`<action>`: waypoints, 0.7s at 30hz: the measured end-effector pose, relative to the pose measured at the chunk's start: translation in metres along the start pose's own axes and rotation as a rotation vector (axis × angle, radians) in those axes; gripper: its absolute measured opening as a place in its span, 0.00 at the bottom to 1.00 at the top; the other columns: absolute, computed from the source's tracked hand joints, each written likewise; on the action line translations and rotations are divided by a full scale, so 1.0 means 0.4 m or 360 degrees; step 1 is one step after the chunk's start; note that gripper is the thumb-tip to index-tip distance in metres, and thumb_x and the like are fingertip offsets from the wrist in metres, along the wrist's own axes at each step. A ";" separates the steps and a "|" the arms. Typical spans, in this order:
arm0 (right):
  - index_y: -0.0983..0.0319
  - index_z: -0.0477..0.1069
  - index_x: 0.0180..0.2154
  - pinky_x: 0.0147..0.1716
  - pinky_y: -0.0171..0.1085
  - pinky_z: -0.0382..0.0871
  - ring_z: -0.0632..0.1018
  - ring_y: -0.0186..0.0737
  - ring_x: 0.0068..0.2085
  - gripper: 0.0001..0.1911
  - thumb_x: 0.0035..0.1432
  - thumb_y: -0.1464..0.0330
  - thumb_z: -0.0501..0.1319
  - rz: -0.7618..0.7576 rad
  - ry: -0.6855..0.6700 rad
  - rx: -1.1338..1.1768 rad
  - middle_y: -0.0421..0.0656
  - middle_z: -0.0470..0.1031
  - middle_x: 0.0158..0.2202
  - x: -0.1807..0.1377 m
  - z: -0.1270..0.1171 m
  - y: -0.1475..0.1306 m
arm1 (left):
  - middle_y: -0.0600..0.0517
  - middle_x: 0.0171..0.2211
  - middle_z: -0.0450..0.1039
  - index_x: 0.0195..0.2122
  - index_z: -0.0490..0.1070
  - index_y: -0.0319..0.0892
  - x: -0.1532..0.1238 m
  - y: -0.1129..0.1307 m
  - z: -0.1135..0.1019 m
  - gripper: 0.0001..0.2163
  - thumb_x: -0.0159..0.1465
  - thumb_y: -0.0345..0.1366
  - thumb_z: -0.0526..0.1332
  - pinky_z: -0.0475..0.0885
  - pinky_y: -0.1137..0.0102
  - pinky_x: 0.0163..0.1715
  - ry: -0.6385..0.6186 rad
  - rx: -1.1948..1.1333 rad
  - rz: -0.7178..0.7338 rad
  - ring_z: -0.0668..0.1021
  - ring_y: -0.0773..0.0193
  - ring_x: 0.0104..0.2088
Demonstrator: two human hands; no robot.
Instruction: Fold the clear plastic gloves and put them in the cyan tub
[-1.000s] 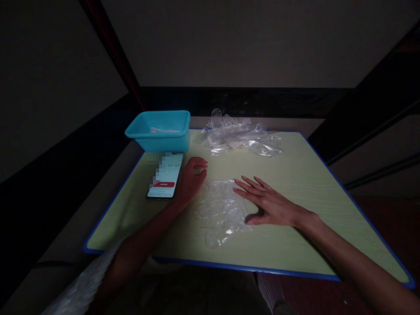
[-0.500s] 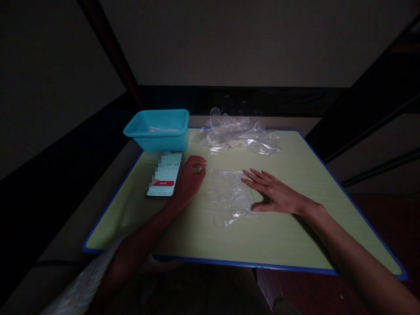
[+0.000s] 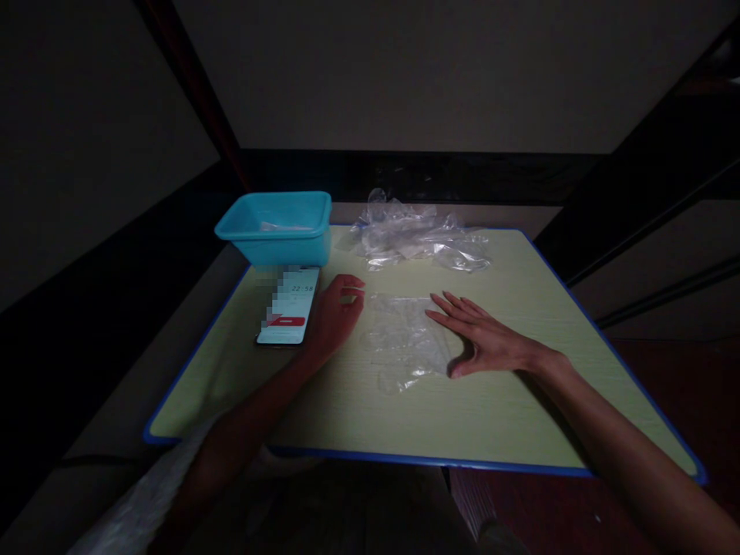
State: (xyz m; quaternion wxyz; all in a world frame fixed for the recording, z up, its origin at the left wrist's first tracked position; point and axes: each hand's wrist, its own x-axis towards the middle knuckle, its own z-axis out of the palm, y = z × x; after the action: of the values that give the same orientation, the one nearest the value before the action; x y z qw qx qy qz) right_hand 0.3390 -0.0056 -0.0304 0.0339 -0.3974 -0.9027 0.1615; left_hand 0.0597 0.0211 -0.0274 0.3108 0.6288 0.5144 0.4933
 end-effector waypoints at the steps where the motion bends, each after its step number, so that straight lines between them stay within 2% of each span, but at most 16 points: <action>1: 0.61 0.50 0.63 0.59 0.59 0.42 0.44 0.58 0.65 0.52 0.42 0.44 0.63 -0.0024 0.0051 0.0026 0.53 0.40 0.66 -0.001 -0.002 0.001 | 0.51 0.35 0.74 0.33 0.66 0.41 0.000 -0.001 0.000 0.07 0.53 0.26 0.56 0.70 0.75 0.25 0.0000 0.0003 -0.0002 0.77 0.65 0.32; 3: 0.60 0.52 0.62 0.58 0.58 0.49 0.48 0.57 0.64 0.49 0.43 0.46 0.64 -0.0125 0.0195 0.0090 0.53 0.44 0.66 -0.007 -0.011 -0.004 | 0.51 0.35 0.74 0.33 0.66 0.41 0.000 -0.001 0.000 0.08 0.52 0.26 0.56 0.70 0.75 0.25 0.0002 0.0008 -0.0009 0.77 0.65 0.32; 5: 0.60 0.60 0.57 0.55 0.54 0.57 0.56 0.53 0.62 0.38 0.49 0.50 0.63 -0.0287 0.0347 0.0125 0.52 0.56 0.62 -0.018 -0.026 -0.021 | 0.50 0.36 0.73 0.33 0.65 0.41 0.000 0.003 -0.002 0.08 0.52 0.26 0.55 0.70 0.75 0.25 -0.0003 0.0007 -0.0009 0.77 0.64 0.33; 7: 0.60 0.69 0.49 0.49 0.50 0.66 0.69 0.48 0.54 0.22 0.55 0.56 0.60 -0.0445 0.0438 0.0068 0.49 0.72 0.50 -0.033 -0.041 -0.047 | 0.50 0.34 0.73 0.34 0.66 0.40 -0.002 0.009 -0.004 0.08 0.53 0.26 0.56 0.70 0.75 0.26 -0.0033 -0.0005 0.0002 0.77 0.64 0.33; 8: 0.61 0.71 0.45 0.44 0.47 0.69 0.74 0.45 0.47 0.17 0.57 0.59 0.59 -0.0474 0.0435 -0.0011 0.47 0.76 0.43 -0.040 -0.047 -0.063 | 0.51 0.32 0.74 0.34 0.66 0.40 -0.004 0.014 -0.005 0.07 0.53 0.27 0.56 0.70 0.75 0.26 -0.0056 -0.0017 0.0008 0.77 0.64 0.32; 9: 0.62 0.72 0.42 0.41 0.46 0.70 0.76 0.44 0.42 0.14 0.59 0.61 0.58 -0.0498 0.0431 -0.0099 0.47 0.77 0.39 -0.047 -0.050 -0.077 | 0.52 0.30 0.73 0.33 0.66 0.40 -0.007 0.018 -0.006 0.07 0.53 0.27 0.56 0.70 0.75 0.26 -0.0101 -0.0026 0.0017 0.77 0.64 0.32; 12: 0.63 0.74 0.34 0.37 0.44 0.71 0.77 0.43 0.36 0.11 0.60 0.64 0.56 -0.0516 0.0415 -0.0318 0.44 0.78 0.31 -0.060 -0.052 -0.110 | 0.51 0.30 0.74 0.27 0.68 0.40 -0.020 0.031 -0.007 0.03 0.53 0.28 0.56 0.70 0.75 0.25 -0.0375 -0.0013 0.0064 0.77 0.65 0.30; 15: 0.62 0.74 0.31 0.37 0.44 0.70 0.77 0.42 0.35 0.11 0.60 0.66 0.56 -0.0487 0.0421 -0.0419 0.44 0.78 0.30 -0.065 -0.050 -0.121 | 0.53 0.27 0.76 0.31 0.69 0.40 -0.034 0.036 -0.006 0.06 0.55 0.27 0.54 0.68 0.76 0.24 -0.0677 0.0055 0.0039 0.76 0.67 0.25; 18: 0.61 0.74 0.31 0.39 0.43 0.70 0.77 0.42 0.36 0.09 0.60 0.67 0.56 -0.0486 0.0421 -0.0470 0.43 0.79 0.32 -0.065 -0.050 -0.123 | 0.54 0.23 0.76 0.38 0.68 0.39 -0.045 0.032 -0.007 0.10 0.54 0.27 0.55 0.62 0.77 0.19 -0.0796 0.0148 -0.0022 0.71 0.70 0.18; 21: 0.61 0.74 0.31 0.40 0.43 0.70 0.78 0.41 0.36 0.09 0.60 0.69 0.56 -0.0511 0.0446 -0.0511 0.42 0.79 0.32 -0.063 -0.049 -0.130 | 0.53 0.25 0.78 0.38 0.68 0.38 -0.048 0.027 -0.009 0.10 0.55 0.27 0.55 0.59 0.77 0.18 -0.0831 0.0201 -0.0018 0.68 0.71 0.17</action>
State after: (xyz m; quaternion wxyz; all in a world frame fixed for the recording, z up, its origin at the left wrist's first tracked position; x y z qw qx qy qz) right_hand 0.3231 -0.0516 0.0064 0.1202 -0.2679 -0.9547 -0.0479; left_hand 0.0602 -0.0008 -0.0221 0.3958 0.7500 0.4500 0.2797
